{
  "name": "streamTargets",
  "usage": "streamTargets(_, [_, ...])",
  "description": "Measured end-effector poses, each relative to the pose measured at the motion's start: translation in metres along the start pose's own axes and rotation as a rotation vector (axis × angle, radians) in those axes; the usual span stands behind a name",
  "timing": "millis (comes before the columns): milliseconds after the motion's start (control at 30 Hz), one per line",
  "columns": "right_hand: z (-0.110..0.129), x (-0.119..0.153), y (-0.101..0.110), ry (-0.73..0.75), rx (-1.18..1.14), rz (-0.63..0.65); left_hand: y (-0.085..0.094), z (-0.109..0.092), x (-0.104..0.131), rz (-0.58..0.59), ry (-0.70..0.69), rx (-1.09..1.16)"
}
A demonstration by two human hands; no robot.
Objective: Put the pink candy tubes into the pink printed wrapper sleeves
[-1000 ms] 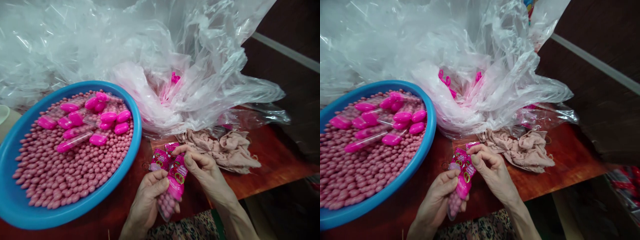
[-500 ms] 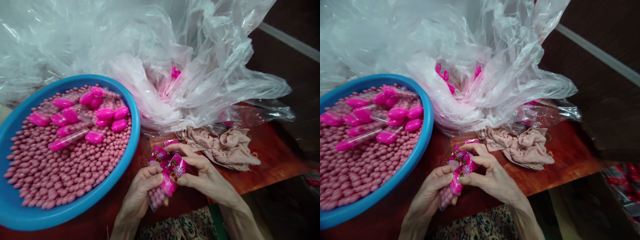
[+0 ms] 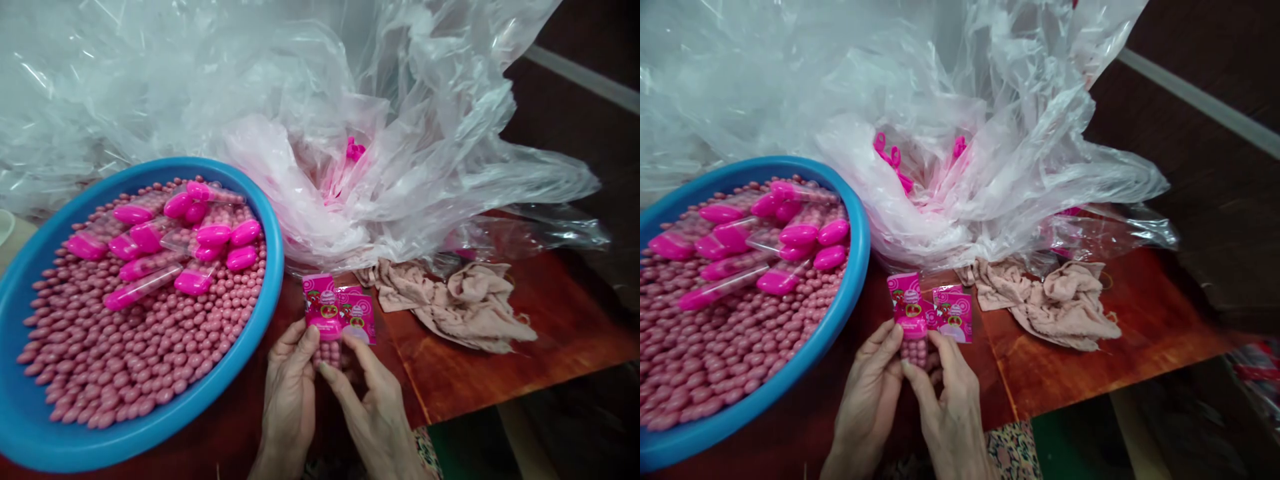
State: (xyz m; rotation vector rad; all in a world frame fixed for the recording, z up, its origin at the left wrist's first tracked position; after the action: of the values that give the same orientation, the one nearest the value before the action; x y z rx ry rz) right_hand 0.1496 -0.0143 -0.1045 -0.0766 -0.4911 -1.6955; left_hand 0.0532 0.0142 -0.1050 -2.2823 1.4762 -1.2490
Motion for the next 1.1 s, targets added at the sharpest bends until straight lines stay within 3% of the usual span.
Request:
streamTargets(100, [0.000,-0.002,-0.004,-0.013,-0.016,0.006,0.000,0.000,0.003,-0.020,-0.010,-0.017])
streamTargets(300, [-0.002,0.001,-0.009,-0.154,-0.171,0.154,0.003,0.001,0.007,-0.081,0.005,0.027])
streamTargets(467, [-0.002,0.002,-0.010,-0.193,-0.194,0.189,-0.003,-0.011,0.001,0.172,0.015,-0.100])
streamTargets(567, [-0.007,0.004,-0.011,-0.186,-0.117,0.226,-0.003,-0.018,-0.003,0.188,-0.027,-0.194])
streamTargets(833, [-0.014,0.019,0.000,-0.106,-0.026,0.004,-0.007,-0.002,0.007,0.125,0.100,-0.118])
streamTargets(1100, [-0.002,0.016,0.003,0.040,0.023,0.059,0.000,0.013,0.018,0.053,0.163,-0.018])
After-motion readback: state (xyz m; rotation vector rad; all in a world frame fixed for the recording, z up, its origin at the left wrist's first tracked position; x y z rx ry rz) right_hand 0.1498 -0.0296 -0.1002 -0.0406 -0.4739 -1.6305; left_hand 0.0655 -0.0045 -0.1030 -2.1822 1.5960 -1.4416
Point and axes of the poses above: each hand's wrist, its own x-axis away from the middle knuckle, its own y-axis out of the back of the hand, z = x × y, the point moved 3 cm from there along -x, towards the middle knuckle, and after that the axes turned 8 degrees about -y, right-handed, at the moved point
